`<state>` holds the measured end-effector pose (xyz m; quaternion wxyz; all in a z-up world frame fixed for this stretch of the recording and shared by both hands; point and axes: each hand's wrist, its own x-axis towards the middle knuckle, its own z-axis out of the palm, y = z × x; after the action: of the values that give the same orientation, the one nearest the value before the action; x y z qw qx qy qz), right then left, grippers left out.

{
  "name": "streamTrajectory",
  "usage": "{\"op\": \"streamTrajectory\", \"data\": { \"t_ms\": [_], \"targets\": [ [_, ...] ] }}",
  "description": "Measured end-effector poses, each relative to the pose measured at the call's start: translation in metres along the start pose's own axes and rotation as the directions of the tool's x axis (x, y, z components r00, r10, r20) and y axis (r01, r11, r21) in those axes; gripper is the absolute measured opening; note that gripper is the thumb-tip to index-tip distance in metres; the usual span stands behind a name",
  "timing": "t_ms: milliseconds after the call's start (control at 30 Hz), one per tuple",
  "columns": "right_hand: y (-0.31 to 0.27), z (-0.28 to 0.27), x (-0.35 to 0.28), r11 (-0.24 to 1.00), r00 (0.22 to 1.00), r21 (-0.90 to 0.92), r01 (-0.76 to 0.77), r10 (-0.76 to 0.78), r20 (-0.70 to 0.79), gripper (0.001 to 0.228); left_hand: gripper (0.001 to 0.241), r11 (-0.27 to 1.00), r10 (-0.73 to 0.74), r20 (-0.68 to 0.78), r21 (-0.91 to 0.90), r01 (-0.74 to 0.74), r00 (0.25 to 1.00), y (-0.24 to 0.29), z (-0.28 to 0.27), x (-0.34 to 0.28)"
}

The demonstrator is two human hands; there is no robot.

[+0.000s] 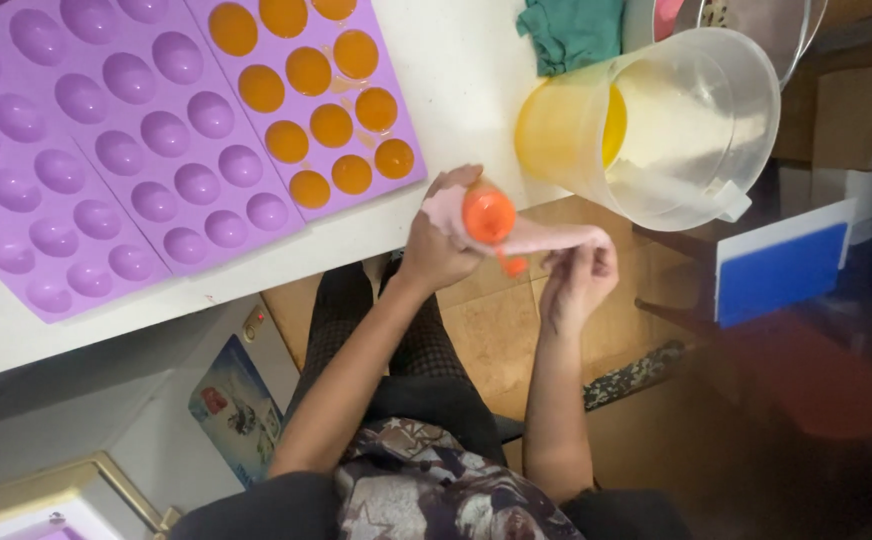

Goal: Filling silicone sphere molds with a yellow liquid using a squeeze bottle while using a cloth to wipe drips.

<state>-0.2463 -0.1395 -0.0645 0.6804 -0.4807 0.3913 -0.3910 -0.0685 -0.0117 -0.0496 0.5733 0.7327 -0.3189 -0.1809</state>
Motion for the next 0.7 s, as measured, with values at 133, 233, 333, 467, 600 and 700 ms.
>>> {"op": "streamTrajectory", "data": {
  "t_ms": [133, 233, 333, 467, 600, 700],
  "targets": [
    [0.034, 0.023, 0.005, 0.990, 0.987, 0.038, -0.139, 0.142, -0.071, 0.010, 0.062, 1.000, -0.016, 0.117, 0.007, 0.015, 0.993, 0.006, -0.028, -0.012],
    [0.036, 0.061, 0.013, 0.996, 0.997, 0.040, -0.075, 0.076, -0.005, 0.008, 0.067, 0.998, -0.023, 0.131, 0.055, 0.016, 0.991, 0.016, -0.043, -0.009],
    [0.056, 0.068, 0.017, 0.998, 0.995, 0.048, -0.036, 0.031, 0.100, 0.014, 0.074, 0.998, -0.062, 0.171, 0.034, 0.058, 0.983, 0.018, -0.053, -0.013],
    [0.056, 0.062, 0.007, 0.986, 0.972, 0.146, -0.076, 0.040, 0.231, 0.016, 0.066, 0.998, -0.040, 0.136, -0.043, 0.046, 0.990, -0.008, -0.046, -0.035],
    [0.027, 0.054, 0.007, 0.970, 0.865, -0.221, -0.102, 0.196, 0.462, 0.034, 0.043, 0.998, -0.044, -0.017, -0.045, 0.043, 0.999, -0.020, -0.036, -0.047],
    [0.000, 0.070, 0.004, 0.953, 0.782, -0.281, -0.113, 0.260, 0.566, 0.061, 0.036, 0.995, -0.087, -0.093, -0.046, 0.083, 0.992, -0.020, -0.033, -0.046]
  ]
}}
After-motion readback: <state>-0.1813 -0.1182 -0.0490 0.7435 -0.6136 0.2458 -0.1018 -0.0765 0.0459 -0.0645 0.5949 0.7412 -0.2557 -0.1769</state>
